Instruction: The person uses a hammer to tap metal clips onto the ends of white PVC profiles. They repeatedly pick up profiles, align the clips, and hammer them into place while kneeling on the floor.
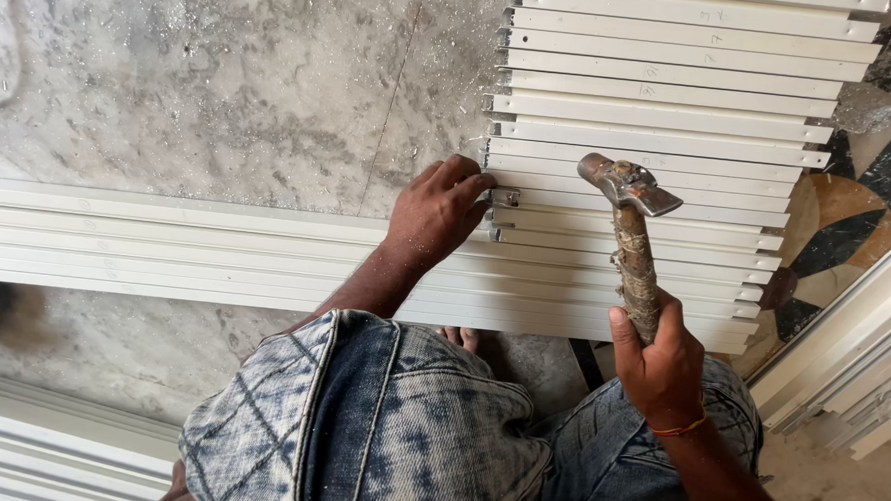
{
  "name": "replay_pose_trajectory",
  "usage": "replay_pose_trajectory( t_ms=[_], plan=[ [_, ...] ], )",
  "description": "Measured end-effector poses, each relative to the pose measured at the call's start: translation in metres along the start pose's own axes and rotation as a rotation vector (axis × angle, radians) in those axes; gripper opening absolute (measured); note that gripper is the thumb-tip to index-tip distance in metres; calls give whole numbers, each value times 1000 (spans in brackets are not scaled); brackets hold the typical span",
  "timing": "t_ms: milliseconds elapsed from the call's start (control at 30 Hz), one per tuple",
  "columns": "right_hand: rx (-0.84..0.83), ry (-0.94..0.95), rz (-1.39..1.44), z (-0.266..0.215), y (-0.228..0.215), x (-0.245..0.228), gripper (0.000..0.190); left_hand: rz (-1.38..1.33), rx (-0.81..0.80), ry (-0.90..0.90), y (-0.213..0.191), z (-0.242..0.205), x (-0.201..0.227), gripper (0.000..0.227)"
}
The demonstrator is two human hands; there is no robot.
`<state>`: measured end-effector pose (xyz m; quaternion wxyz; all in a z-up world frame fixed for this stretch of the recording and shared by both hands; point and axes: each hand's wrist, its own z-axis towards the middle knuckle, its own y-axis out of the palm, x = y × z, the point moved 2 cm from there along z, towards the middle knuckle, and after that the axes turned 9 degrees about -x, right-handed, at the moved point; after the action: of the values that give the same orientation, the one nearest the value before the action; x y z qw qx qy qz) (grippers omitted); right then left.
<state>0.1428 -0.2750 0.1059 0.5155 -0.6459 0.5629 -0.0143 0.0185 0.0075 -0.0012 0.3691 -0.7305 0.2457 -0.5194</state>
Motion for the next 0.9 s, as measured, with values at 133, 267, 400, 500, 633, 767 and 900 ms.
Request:
replay_pose_trajectory(
  t_ms=[133, 267, 400, 500, 633, 767, 900],
  plan=[
    [-15, -26, -2, 0, 4, 1, 47, 12, 39, 26, -2, 0, -1, 28],
    [-24, -13, -28, 2, 4, 2, 46, 41, 43, 53, 0, 1, -3, 29],
    [5, -51, -29, 2, 4, 0, 47, 31, 80, 75, 2, -1, -5, 28],
    [-7, -47, -15, 3, 3, -1, 46, 9, 74, 86, 0, -2, -5, 30],
    [8, -64, -5, 3, 3, -2, 45, -21, 63, 118, -1, -1, -3, 29],
    [-3, -60, -5, 3, 2, -2, 46, 15, 69, 132, 3, 1, -3, 29],
    [18, -117, -8, 3, 3, -3, 46, 29, 54, 150, 11, 4, -8, 28]
  ],
)
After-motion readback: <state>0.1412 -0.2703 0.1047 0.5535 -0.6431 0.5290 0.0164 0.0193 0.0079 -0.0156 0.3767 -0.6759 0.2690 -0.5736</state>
